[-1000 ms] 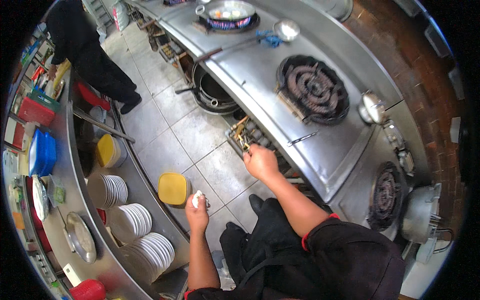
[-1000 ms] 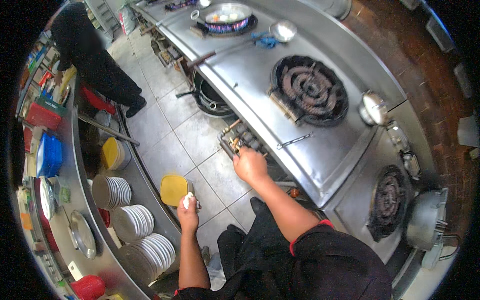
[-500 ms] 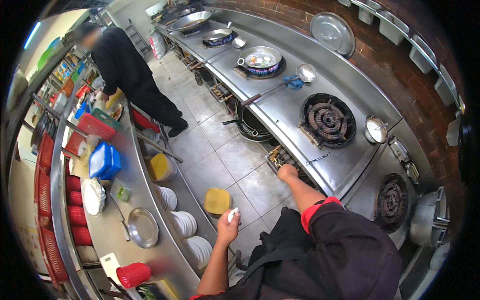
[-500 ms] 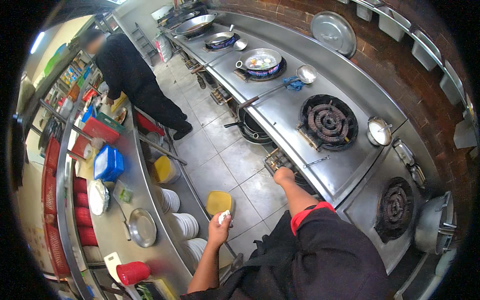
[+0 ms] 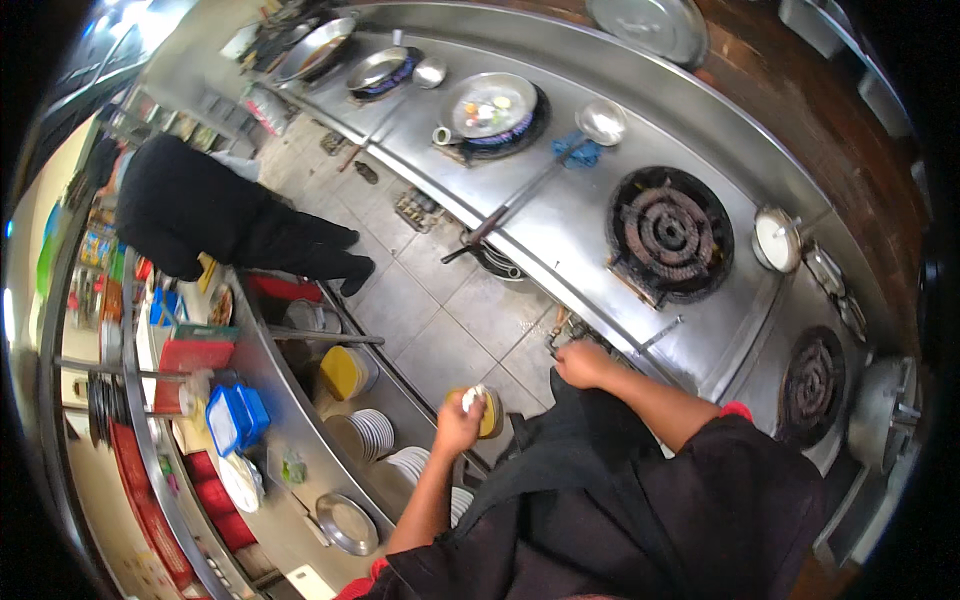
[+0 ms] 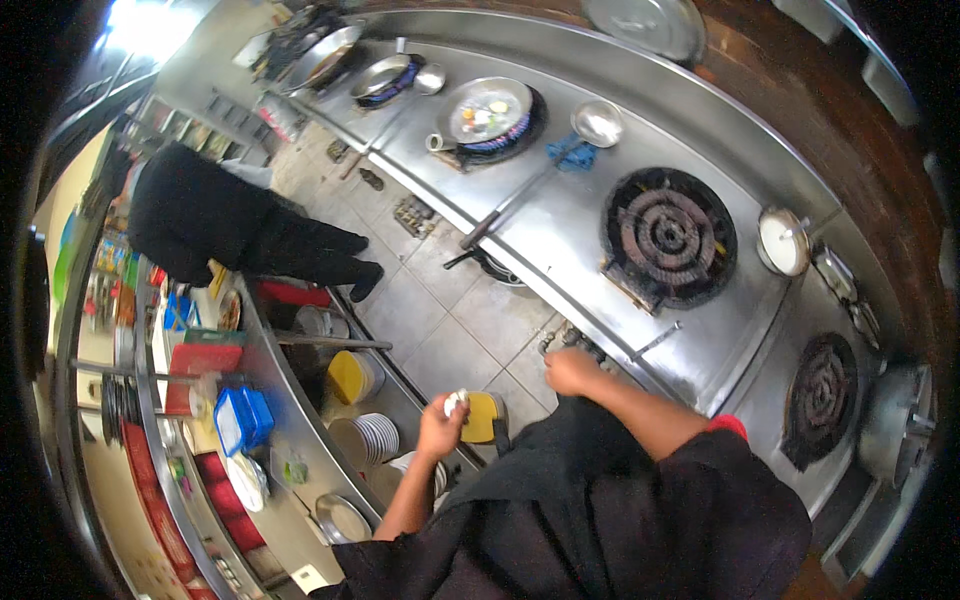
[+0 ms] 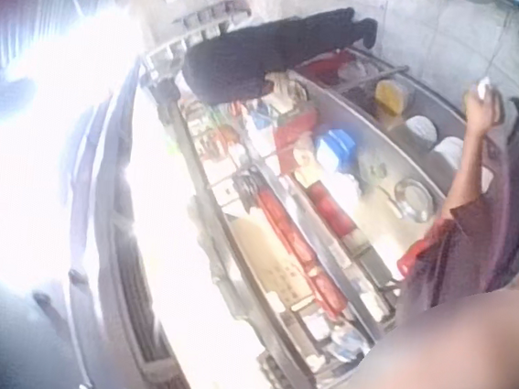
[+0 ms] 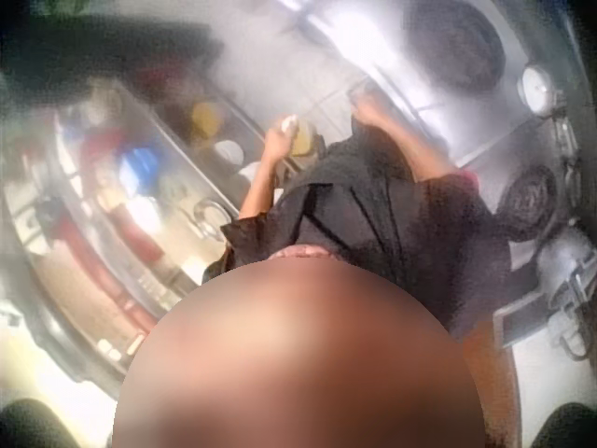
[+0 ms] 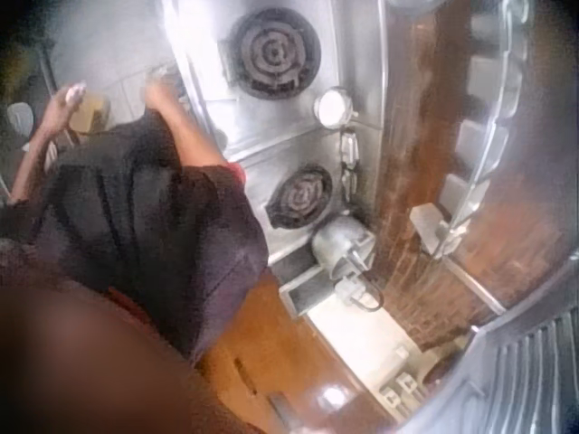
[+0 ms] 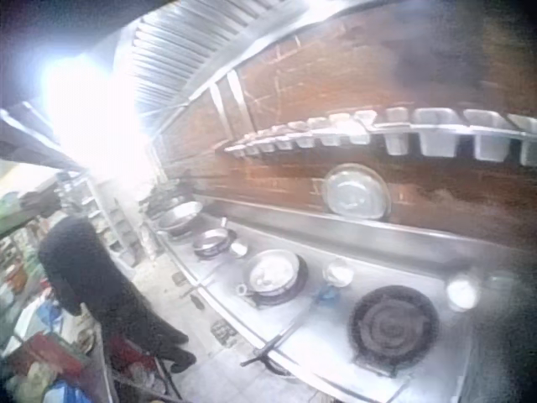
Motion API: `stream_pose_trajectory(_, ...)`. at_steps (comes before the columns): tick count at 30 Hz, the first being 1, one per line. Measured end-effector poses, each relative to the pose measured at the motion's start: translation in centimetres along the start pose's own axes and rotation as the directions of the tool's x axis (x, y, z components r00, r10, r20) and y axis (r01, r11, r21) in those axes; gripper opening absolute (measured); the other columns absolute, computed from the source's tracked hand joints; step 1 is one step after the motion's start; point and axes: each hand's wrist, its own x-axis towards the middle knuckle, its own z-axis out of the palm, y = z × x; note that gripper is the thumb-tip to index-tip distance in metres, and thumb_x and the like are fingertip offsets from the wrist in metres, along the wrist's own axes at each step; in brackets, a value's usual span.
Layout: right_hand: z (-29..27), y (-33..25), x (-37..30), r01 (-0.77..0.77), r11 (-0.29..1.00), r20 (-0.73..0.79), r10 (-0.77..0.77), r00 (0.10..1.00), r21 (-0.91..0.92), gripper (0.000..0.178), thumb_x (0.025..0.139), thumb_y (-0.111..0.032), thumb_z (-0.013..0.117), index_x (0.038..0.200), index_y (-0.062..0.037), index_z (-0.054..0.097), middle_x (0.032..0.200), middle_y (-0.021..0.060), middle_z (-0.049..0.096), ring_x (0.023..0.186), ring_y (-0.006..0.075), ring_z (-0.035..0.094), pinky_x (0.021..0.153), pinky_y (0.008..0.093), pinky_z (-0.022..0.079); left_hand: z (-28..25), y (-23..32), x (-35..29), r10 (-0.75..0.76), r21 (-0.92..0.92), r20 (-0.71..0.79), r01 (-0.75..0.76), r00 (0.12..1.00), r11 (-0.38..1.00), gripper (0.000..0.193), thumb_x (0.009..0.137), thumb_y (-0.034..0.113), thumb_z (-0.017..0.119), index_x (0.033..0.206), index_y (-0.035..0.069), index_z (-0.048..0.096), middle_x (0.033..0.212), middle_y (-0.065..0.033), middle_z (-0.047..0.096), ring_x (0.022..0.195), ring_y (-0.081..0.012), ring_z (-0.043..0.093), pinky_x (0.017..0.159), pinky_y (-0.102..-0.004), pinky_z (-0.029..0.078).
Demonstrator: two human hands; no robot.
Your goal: The person applies sealant tape to gas pipe threads, reassembles a manifold assembly, and tightens the fittings using a wrench. They then wipe the components with a cloth and wash their hands at a sink.
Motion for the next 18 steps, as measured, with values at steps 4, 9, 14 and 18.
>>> stream_pose_trajectory(4,-4.7,0.0,4.8,-0.014,0.996,-0.231,0.034,0.972,0.088,0.024,0.084,-0.025,0.055,0.088,-0.0041,0.067,0.084,0.0209,0.067,0.081,0.0405,0.065,0.074,0.053,0.051,-1.9,4.3,8.9,0.1,0.162,0.104,-0.116,0.99,0.98,0.026,0.092,0.025,0.062,0.095,0.0,0.063,0.076,-0.0185,0.065,0.071,-0.0284,0.065,0.066,-0.0387,0.05)
stream_pose_trajectory(9,-9.3,2.2,8.8,-0.169,0.959,-0.415,0.253,0.874,0.227,0.023,0.082,-0.019,0.059,0.097,-0.0022,0.067,0.094,0.0209,0.067,0.091,0.0382,0.064,0.081,0.0481,0.051,-0.1,10.0,19.4,0.326,0.261,0.173,-0.363,0.929,0.895,0.022,0.09,0.021,0.062,0.096,0.0,0.062,0.084,-0.0224,0.066,0.08,-0.0402,0.065,0.07,-0.0443,0.05)
stream_pose_trajectory(14,-8.9,2.6,14.4,-0.349,0.888,-0.417,0.451,0.789,0.3,0.022,0.082,-0.02,0.062,0.094,-0.0018,0.064,0.096,0.0214,0.066,0.092,0.038,0.064,0.082,0.0465,0.05,4.9,13.2,30.4,0.551,0.305,0.348,-0.648,0.758,0.698,0.02,0.088,0.019,0.063,0.098,0.002,0.063,0.084,-0.0229,0.065,0.08,-0.043,0.062,0.069,-0.0504,0.049)
stream_pose_trajectory(18,-6.8,1.6,17.7,-0.523,0.812,-0.373,0.584,0.721,0.259,0.023,0.079,-0.014,0.061,0.095,0.0013,0.064,0.1,0.0211,0.067,0.095,0.036,0.064,0.083,0.0449,0.051,9.9,13.7,37.0,0.65,0.183,0.508,-0.808,0.565,0.559,0.022,0.087,0.019,0.062,0.1,0.002,0.063,0.083,-0.0228,0.066,0.075,-0.043,0.063,0.069,-0.0504,0.049)
